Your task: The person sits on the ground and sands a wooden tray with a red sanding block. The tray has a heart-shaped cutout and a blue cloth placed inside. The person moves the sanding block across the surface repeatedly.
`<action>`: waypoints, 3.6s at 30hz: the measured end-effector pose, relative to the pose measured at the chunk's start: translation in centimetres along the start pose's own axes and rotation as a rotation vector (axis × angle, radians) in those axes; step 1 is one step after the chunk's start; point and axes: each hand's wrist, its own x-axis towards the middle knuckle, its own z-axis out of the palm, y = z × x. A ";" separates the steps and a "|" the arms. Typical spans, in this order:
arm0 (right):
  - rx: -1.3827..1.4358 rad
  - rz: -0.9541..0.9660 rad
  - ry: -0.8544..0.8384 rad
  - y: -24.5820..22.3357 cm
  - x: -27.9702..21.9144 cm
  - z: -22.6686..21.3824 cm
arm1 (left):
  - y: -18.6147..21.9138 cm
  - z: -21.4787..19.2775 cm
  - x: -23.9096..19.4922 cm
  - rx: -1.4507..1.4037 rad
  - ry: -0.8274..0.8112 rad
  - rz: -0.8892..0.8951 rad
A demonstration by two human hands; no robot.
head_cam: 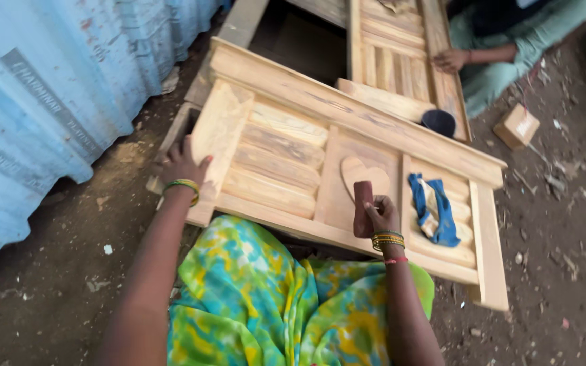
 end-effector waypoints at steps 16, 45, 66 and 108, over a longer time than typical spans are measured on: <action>-0.964 -0.317 -0.076 -6.6 17.3 19.0 | 0.8 -1.9 -2.7 -0.134 0.148 0.035; -1.029 -0.504 -0.023 -3.5 18.4 33.3 | 0.9 -1.9 -2.5 -0.043 0.239 -0.003; -1.011 -0.257 -0.069 -6.3 16.2 25.4 | 1.0 -2.4 -2.1 -0.030 0.244 0.018; -1.204 -0.163 0.098 -6.4 14.6 30.4 | 0.8 -2.7 -3.0 0.001 0.182 0.008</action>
